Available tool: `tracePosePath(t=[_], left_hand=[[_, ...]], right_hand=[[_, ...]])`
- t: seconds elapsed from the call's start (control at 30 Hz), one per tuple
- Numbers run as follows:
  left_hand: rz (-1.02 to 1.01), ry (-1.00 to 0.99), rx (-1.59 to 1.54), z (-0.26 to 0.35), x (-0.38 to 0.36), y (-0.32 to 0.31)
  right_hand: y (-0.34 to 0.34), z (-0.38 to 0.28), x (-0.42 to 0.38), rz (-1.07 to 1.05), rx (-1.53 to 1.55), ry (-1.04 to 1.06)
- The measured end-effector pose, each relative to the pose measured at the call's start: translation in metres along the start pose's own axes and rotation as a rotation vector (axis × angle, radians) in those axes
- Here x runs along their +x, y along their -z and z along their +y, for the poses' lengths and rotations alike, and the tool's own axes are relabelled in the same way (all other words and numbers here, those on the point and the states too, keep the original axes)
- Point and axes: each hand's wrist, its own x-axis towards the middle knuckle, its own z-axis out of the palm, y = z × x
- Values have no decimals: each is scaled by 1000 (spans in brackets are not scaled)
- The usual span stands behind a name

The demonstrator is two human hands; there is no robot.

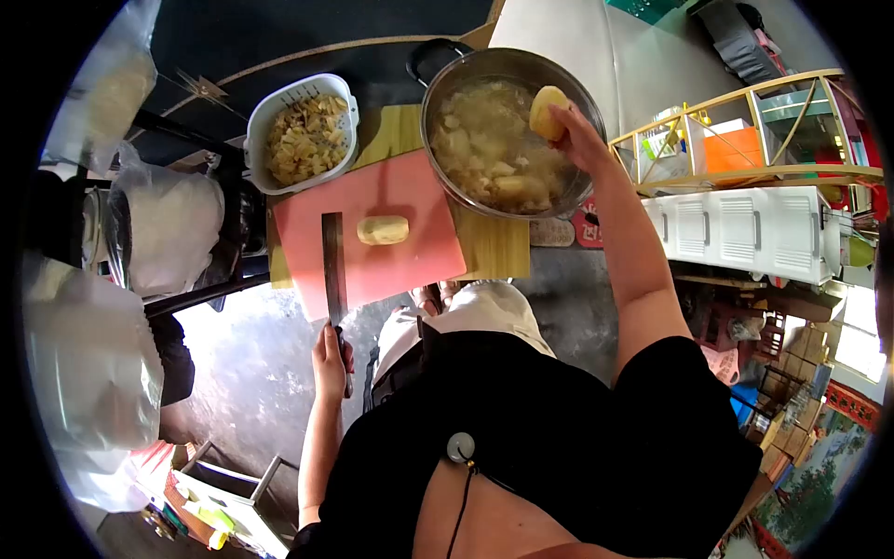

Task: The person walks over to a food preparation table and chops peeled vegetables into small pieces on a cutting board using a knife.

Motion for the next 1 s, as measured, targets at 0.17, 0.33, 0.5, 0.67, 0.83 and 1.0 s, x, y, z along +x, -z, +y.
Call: tracePosePath(t=[0.17, 0.33, 0.5, 0.67, 0.83, 1.0], left_hand=[[98, 10, -80, -7, -8, -7], [93, -19, -61, -9, -8, -6], [105, -21, -43, -23, 4, -5], [54, -6, 2, -26, 8, 1], [-36, -39, 365, -23, 3, 18], [-77, -29, 620, -16, 6, 27]], right_hand=[[10, -9, 8, 31, -917, -33], [-3, -52, -8, -346, -1568, -9], [-5, -63, -15, -183, -1783, 1], [0, -59, -19, 129, -1551, 197], [3, -32, -2, 94, -1048, 549], [-85, -53, -62, -215, -243, 490]])
